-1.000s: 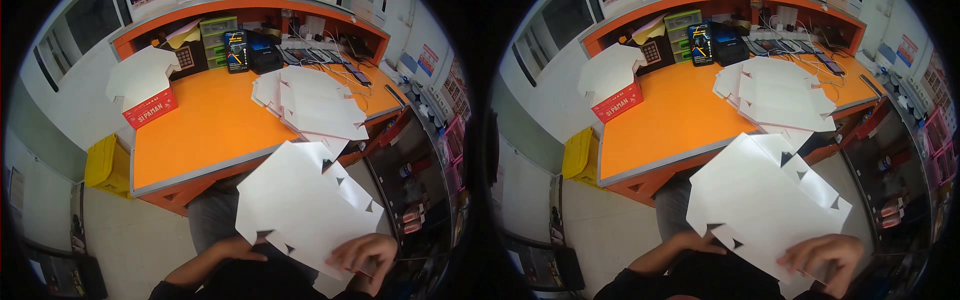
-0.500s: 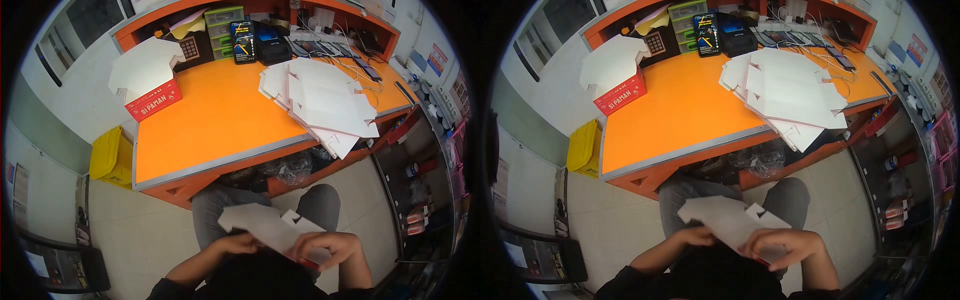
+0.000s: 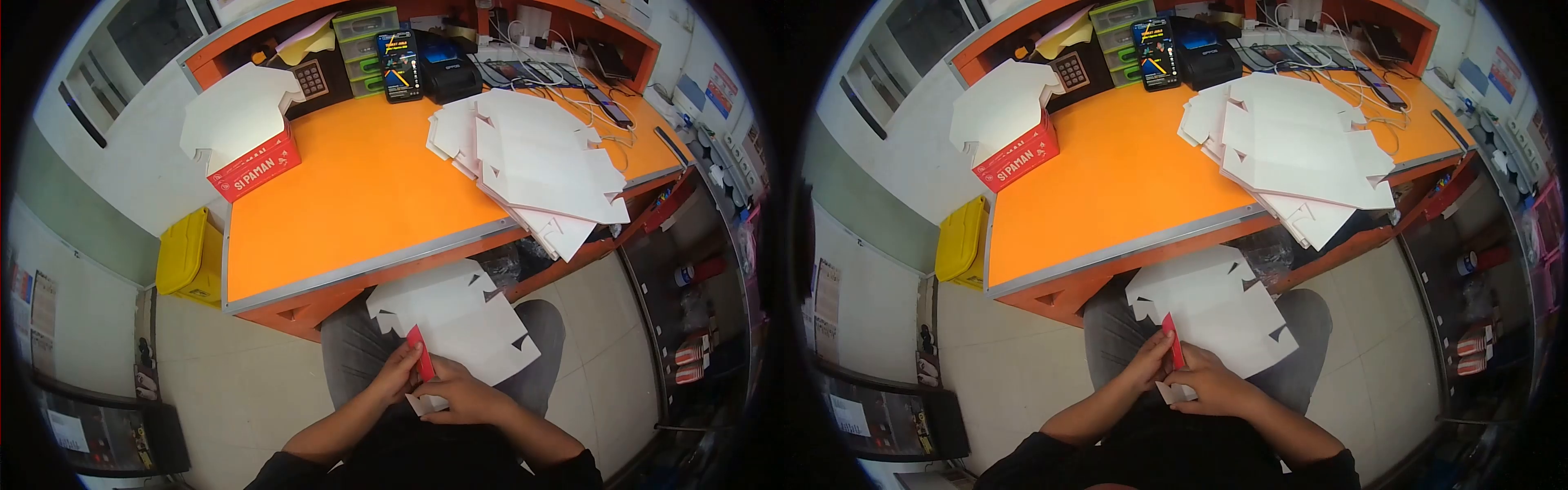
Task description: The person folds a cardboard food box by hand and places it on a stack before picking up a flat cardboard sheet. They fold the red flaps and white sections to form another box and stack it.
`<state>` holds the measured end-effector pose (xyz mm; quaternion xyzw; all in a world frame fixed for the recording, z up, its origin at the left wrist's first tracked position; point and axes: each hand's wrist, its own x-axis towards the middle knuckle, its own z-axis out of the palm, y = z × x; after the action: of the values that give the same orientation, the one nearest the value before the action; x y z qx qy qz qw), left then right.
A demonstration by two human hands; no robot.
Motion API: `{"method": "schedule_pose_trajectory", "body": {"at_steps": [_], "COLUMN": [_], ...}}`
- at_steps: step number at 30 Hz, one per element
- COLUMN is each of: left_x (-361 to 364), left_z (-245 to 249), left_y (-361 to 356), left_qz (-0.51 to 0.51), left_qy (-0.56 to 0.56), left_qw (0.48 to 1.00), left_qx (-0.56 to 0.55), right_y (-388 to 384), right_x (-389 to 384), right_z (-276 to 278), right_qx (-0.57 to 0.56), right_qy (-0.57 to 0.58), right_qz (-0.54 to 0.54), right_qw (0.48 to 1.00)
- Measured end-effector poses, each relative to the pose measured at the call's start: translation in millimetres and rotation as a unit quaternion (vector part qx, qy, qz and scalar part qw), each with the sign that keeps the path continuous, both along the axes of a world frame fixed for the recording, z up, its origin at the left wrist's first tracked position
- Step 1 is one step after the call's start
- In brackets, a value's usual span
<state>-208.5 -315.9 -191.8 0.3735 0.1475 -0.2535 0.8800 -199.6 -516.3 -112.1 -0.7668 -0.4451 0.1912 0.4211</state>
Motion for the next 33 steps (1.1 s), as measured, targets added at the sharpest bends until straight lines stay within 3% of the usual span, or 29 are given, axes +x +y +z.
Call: {"method": "schedule_pose_trajectory", "body": {"at_steps": [4, 7, 8, 13, 19, 22, 26, 29, 31, 33], "left_x": [6.7, 14.5, 17.3, 27.1, 22.8, 19.9, 17.0, 16.9, 17.2, 17.8], "left_z": [4.2, -10.1, -7.2, 7.4, 6.2, 3.4, -8.9, -21.4, -22.6, -22.5], "left_y": [-0.4, 2.0, 0.1, -13.6, -23.1, -24.3, -17.0, -4.7, -0.1, 0.2], "left_qz": [0.014, 0.051, 0.063, 0.076, 0.104, 0.104, 0.067, -0.008, -0.058, -0.103], "left_qy": [0.004, 0.036, 0.025, -0.051, -0.089, -0.118, -0.160, -0.182, -0.185, -0.183], "left_qw": [0.999, 0.993, 0.993, 0.986, 0.974, 0.957, 0.943, 0.905, 0.899, 0.889], "left_qx": [0.050, 0.104, 0.094, 0.141, 0.182, 0.242, 0.284, 0.384, 0.392, 0.406], "right_y": [-3.3, -6.6, -7.1, -4.1, -0.3, 0.5, 0.3, -0.9, 2.3, 4.8], "right_x": [1.0, 10.3, 8.2, 9.1, 3.7, 4.9, 4.3, 0.6, -2.1, -1.9], "right_z": [-2.5, -12.8, -20.6, -15.7, -36.2, -34.7, -55.1, -79.5, -93.9, -96.0], "right_qx": [0.019, 0.076, 0.085, 0.045, 0.045, 0.033, 0.068, 0.091, 0.106, 0.084], "right_qy": [-0.018, -0.026, 0.026, -0.082, -0.046, -0.080, 0.022, 0.160, 0.253, 0.275], "right_qz": [-0.024, -0.104, -0.172, -0.389, -0.449, -0.431, -0.413, -0.393, -0.375, -0.373], "right_qw": [0.999, 0.991, 0.981, 0.917, 0.891, 0.898, 0.908, 0.901, 0.886, 0.882]}}
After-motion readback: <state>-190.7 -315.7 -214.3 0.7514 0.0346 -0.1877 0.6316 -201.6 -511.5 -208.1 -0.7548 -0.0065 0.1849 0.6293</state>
